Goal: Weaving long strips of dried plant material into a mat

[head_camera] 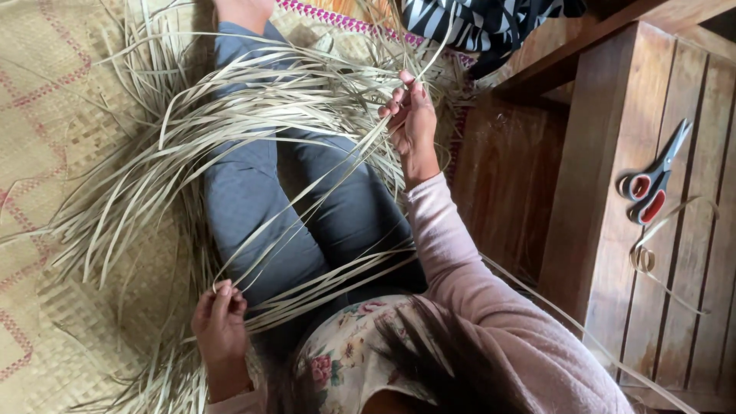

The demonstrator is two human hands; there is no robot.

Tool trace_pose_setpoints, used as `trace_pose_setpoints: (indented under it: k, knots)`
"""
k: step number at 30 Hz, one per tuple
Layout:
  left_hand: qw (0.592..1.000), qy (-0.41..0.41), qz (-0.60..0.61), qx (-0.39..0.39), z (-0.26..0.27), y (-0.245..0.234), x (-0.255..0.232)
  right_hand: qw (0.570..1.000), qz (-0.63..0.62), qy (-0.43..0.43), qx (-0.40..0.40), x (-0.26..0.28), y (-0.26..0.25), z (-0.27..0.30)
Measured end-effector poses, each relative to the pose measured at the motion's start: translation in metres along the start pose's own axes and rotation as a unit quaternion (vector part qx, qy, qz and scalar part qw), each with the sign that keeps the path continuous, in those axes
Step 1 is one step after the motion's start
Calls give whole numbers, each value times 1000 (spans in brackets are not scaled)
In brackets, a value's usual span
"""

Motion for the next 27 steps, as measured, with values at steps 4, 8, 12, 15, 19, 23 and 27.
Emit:
trace_pose_setpoints:
  k: [4,8,12,15,19,23,27]
  knots:
    - [999,-17,40,19,-4,-10,12,1000,4,3,-8,3,-5,-3]
    - [986,-31,156,43,-13,-13,22,999,-23,17,-26,-1,-10,-2]
    - [987,12,-158,-39,16,24,-36,998,-51,25,-24,-4,-10,1]
    - [848,199,-489,-38,28,45,-70,999,-28,12,-18,-3,-6,3]
    - [743,309,-592,-38,32,55,-79,999,-39,29,-4,-10,-4,5]
    - [558,355,-749,-46,34,68,-75,999,-12,35,4,-11,2,10]
    - [754,131,-636,99,21,63,-56,1000,-9,29,0,-4,6,9]
Point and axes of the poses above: each hand's wrist, its own z-axis away from the middle knuckle, its own y-axis out of the palm, x = y × z, the point moved 8 cm from there along -z, towards the middle knuckle, and after that the axes turned 15 degrees about -z, right-handed, at the moved point
